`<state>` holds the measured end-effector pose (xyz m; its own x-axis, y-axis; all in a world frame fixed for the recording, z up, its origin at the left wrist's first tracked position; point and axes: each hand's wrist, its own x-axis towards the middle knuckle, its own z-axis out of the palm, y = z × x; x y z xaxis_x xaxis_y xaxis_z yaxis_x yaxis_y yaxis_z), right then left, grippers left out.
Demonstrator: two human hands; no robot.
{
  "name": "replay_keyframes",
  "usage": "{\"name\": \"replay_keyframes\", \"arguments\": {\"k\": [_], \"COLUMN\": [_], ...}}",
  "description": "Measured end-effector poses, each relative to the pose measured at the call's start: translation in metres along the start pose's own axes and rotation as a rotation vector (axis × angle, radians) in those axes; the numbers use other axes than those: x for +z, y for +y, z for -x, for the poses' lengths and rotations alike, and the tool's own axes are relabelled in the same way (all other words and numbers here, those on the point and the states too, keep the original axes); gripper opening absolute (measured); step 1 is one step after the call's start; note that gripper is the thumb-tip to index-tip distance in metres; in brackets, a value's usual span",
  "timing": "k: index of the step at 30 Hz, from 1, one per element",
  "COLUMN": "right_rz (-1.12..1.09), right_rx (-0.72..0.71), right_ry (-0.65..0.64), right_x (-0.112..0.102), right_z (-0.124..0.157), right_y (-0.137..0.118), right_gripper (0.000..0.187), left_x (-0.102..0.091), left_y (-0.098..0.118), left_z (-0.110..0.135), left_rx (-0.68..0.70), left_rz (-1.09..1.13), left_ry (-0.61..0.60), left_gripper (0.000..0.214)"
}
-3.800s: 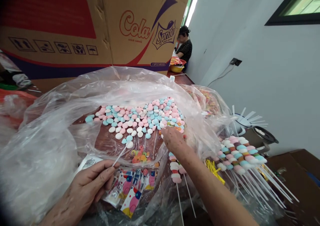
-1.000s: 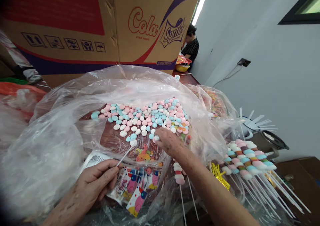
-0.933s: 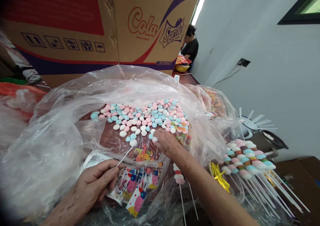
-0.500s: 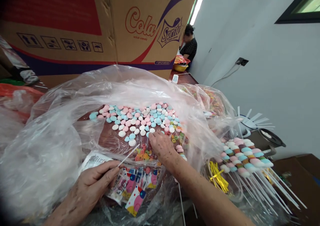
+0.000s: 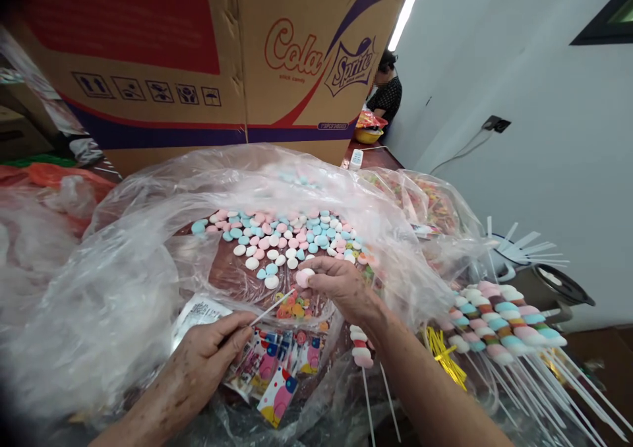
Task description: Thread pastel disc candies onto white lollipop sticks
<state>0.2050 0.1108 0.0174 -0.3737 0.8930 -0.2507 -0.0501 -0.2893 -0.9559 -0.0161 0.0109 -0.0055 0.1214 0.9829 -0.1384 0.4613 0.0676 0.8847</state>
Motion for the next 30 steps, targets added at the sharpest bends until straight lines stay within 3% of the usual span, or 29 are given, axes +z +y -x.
{"name": "replay_keyframes", "arguments": {"k": [14,21,30], "right_rz": [0.035,0.354,0.606], "right_rx": [-0.014,-0.1,-0.281], "right_ry": [0.011,0.002,0.121], "right_x": [0.001,0.007,0.026], "right_z": [0.0,0.007,0.016], "right_y": [0.008,0.008,0.02], "right_gripper": [0.028,0.031,0.038], "left_x": [0.002,0.008,0.019], "left_y": [0.0,-0.006,-0.005], "left_z": [-0.002,-0.003,0.001], "left_rx": [-0.031,-0.036,-0.087], "left_rz": [-0.058,-0.042,0.12], "left_ry": [-0.017,0.058,0.162], "left_gripper": [0.035,0.038,0.04]}}
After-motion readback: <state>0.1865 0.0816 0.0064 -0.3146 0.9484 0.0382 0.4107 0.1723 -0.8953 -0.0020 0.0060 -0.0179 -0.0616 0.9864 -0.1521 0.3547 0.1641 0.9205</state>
